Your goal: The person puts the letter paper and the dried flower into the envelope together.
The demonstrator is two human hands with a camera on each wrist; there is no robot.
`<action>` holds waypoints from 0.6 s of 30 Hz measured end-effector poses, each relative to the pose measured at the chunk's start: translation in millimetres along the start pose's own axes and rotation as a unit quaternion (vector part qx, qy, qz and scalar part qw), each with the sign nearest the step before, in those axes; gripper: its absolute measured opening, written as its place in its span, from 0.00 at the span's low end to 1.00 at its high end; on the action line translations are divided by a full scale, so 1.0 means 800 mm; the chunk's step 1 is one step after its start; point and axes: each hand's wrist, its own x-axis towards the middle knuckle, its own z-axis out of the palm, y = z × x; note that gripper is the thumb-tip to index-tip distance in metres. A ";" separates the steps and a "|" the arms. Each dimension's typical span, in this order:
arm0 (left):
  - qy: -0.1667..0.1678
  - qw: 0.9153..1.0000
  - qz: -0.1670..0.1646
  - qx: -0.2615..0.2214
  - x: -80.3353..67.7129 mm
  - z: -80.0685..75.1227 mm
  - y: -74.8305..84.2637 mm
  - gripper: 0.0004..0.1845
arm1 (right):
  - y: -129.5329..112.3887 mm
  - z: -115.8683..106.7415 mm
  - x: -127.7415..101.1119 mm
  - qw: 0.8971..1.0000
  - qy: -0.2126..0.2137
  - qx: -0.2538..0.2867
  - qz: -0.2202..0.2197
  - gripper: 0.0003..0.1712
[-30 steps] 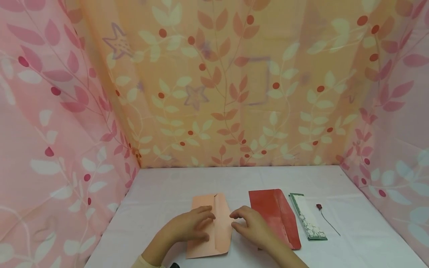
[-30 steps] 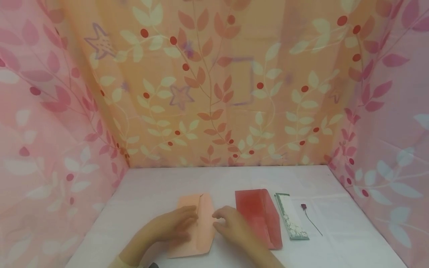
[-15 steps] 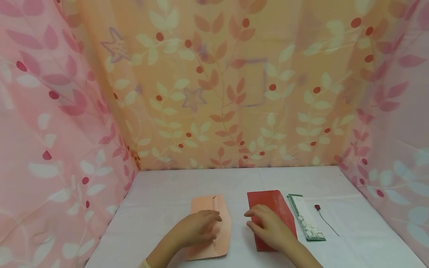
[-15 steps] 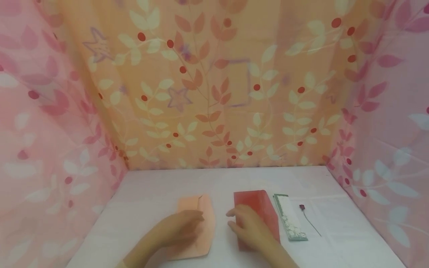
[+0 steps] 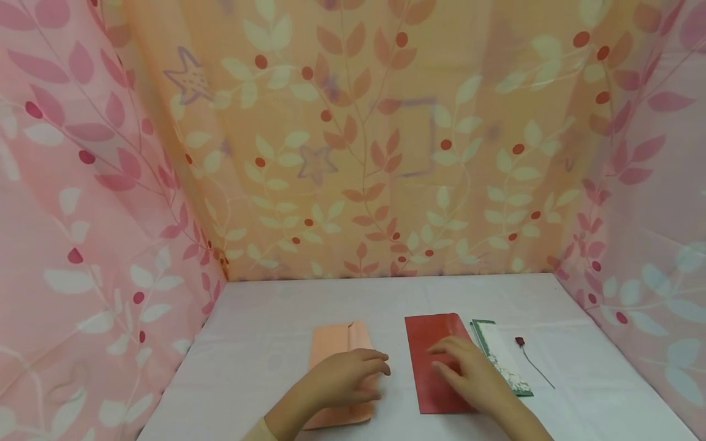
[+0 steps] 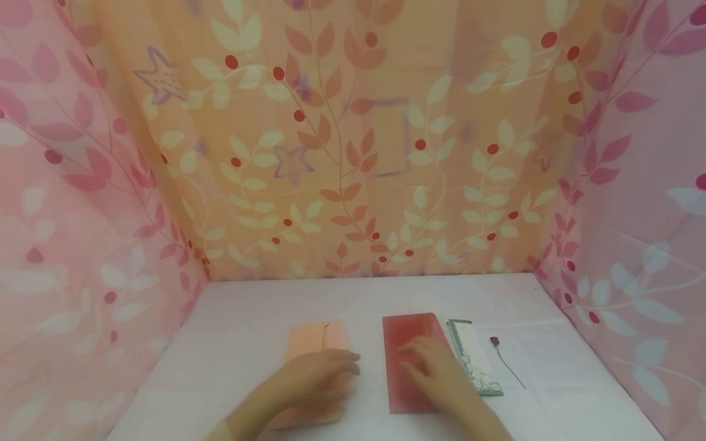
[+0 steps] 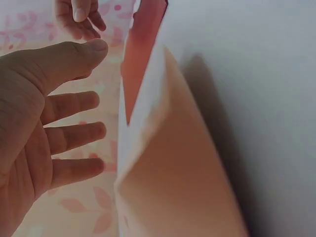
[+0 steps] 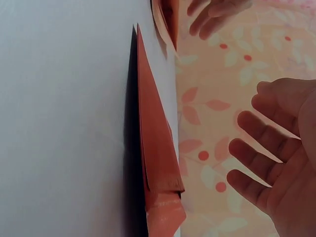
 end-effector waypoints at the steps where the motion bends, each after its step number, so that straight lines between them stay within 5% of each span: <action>1: -0.005 1.000 0.002 -0.001 0.004 -0.002 0.003 0.19 | 0.002 -0.001 -0.001 1.000 0.003 -0.004 0.003 0.19; 10: -0.038 0.998 0.041 0.005 0.055 -0.015 0.023 0.18 | 0.026 -0.011 -0.004 0.999 0.035 -0.025 -0.018 0.19; 18: -0.052 0.998 0.039 -0.007 0.089 -0.015 0.026 0.19 | 0.040 -0.012 -0.009 0.999 0.017 -0.028 0.025 0.15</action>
